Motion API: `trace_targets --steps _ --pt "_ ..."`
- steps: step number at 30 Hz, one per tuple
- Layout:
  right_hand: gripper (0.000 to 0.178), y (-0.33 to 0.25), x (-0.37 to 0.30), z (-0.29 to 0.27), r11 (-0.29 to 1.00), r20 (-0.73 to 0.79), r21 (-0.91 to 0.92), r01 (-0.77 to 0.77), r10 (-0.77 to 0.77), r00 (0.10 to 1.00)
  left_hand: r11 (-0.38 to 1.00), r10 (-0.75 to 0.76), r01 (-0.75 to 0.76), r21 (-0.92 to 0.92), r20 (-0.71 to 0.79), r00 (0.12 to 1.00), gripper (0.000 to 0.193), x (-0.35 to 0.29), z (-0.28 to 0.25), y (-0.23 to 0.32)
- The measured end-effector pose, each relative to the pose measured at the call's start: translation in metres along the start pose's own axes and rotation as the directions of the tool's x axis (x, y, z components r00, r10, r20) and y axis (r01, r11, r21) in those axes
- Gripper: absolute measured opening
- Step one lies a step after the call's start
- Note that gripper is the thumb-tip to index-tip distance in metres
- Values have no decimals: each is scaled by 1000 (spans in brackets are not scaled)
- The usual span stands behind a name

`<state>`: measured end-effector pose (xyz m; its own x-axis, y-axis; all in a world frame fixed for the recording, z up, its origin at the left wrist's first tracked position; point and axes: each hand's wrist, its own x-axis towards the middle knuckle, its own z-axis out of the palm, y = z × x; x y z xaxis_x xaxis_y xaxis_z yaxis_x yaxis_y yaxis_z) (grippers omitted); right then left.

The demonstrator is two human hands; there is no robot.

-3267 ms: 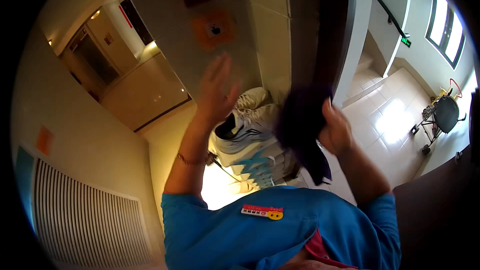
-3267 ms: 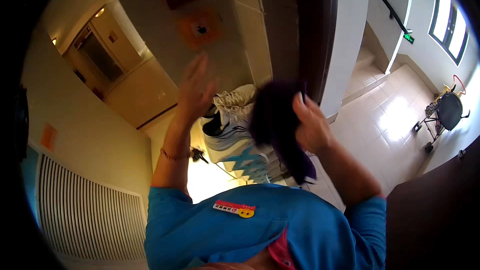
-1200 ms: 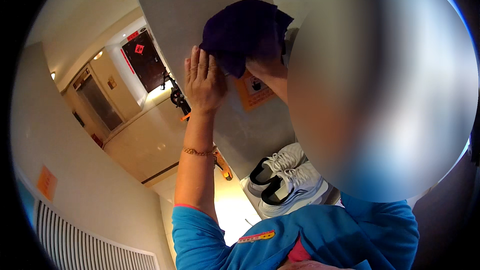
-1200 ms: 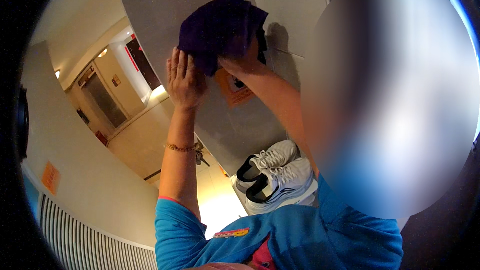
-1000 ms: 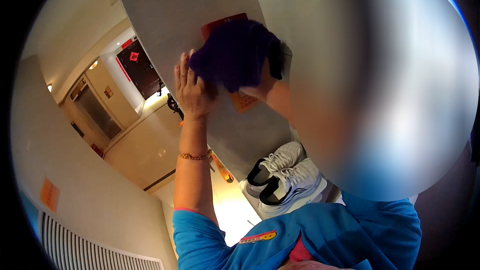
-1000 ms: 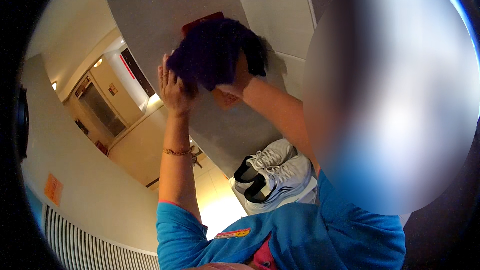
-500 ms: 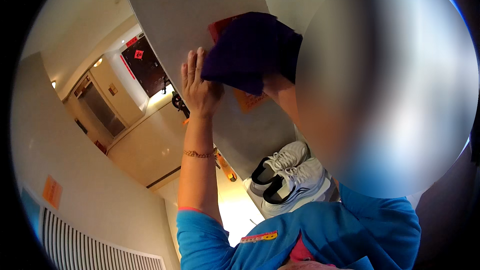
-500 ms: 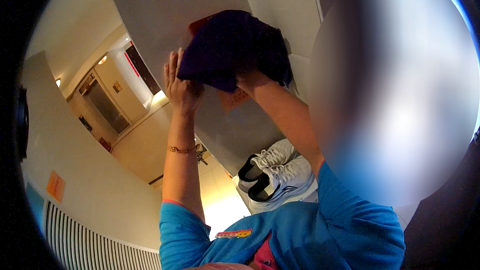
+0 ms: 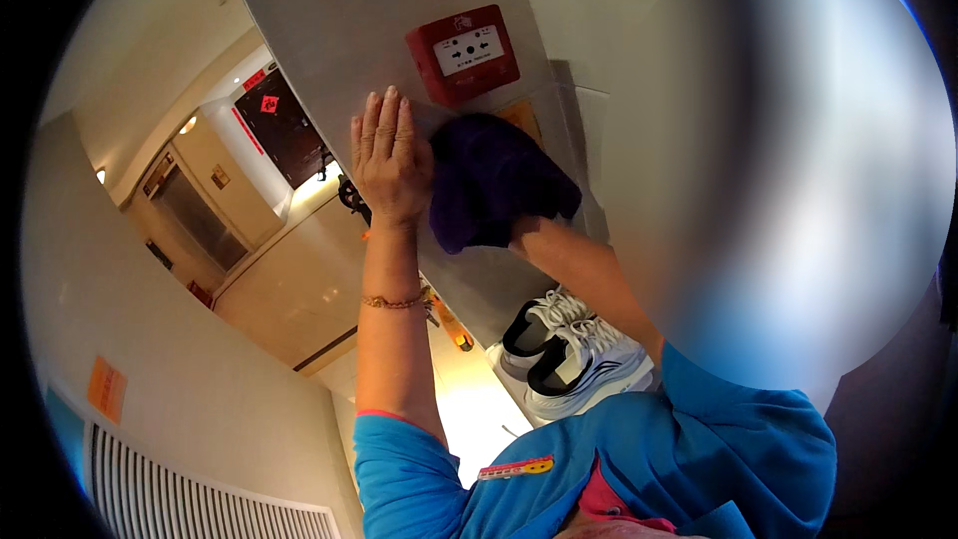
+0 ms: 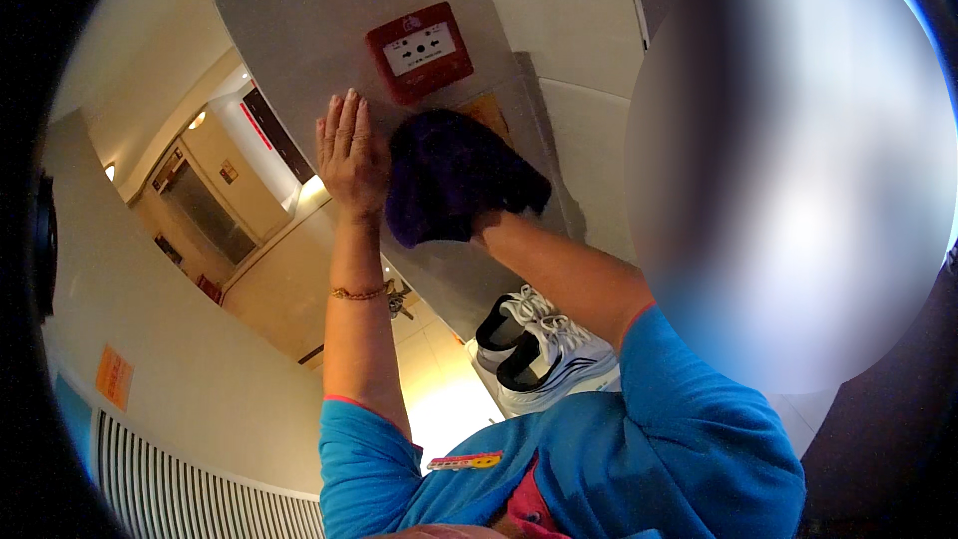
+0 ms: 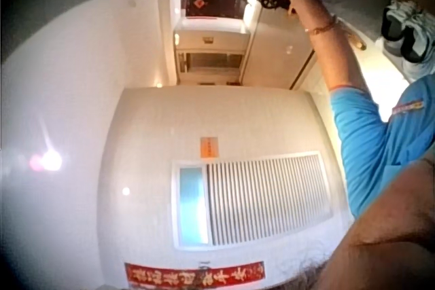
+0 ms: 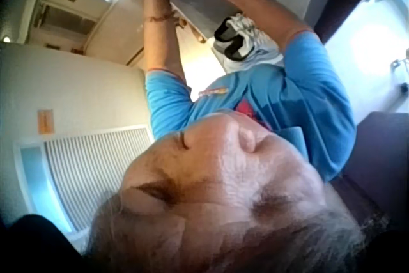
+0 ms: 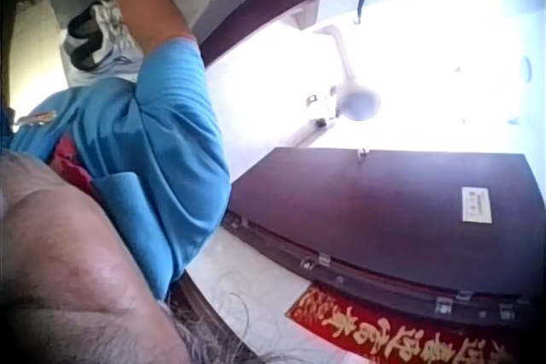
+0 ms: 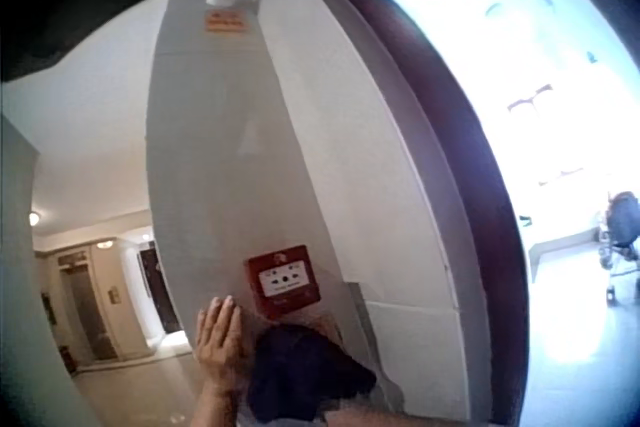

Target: The person wipes various surfaces in a building hallway and staircase, including a vent, a fire alarm box, a door, an exit sign, a window frame, and a handrail, by hand using a purple cloth.

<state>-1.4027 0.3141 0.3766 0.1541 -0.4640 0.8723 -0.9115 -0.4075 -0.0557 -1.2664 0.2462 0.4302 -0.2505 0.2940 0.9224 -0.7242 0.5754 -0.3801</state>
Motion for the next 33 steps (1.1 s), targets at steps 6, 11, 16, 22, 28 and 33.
trace_targets --steps 6,11,16,22,28,33 --pt "39 53 21 -30 907 -35 -373 195 -223 974 1000 22 -22 3 20 1000 35 3 -4 3" --pt "28 64 20 -34 977 -285 -210 -37 -25 958 1000 19 -19 21 39 999 35 6 -6 8" --pt "32 25 -4 17 995 -186 -102 11 -30 982 1000 -3 2 31 35 999 35 -9 -2 3" --pt "38 9 -48 92 986 23 164 8 -12 1000 1000 -21 20 12 49 999 33 -11 -4 -2" --pt "41 55 -33 21 995 106 -96 38 -28 994 999 9 -12 51 57 998 34 -19 -1 -7" --pt "42 76 -47 18 987 -187 -25 -159 152 971 998 34 -35 47 10 999 38 -31 17 3"
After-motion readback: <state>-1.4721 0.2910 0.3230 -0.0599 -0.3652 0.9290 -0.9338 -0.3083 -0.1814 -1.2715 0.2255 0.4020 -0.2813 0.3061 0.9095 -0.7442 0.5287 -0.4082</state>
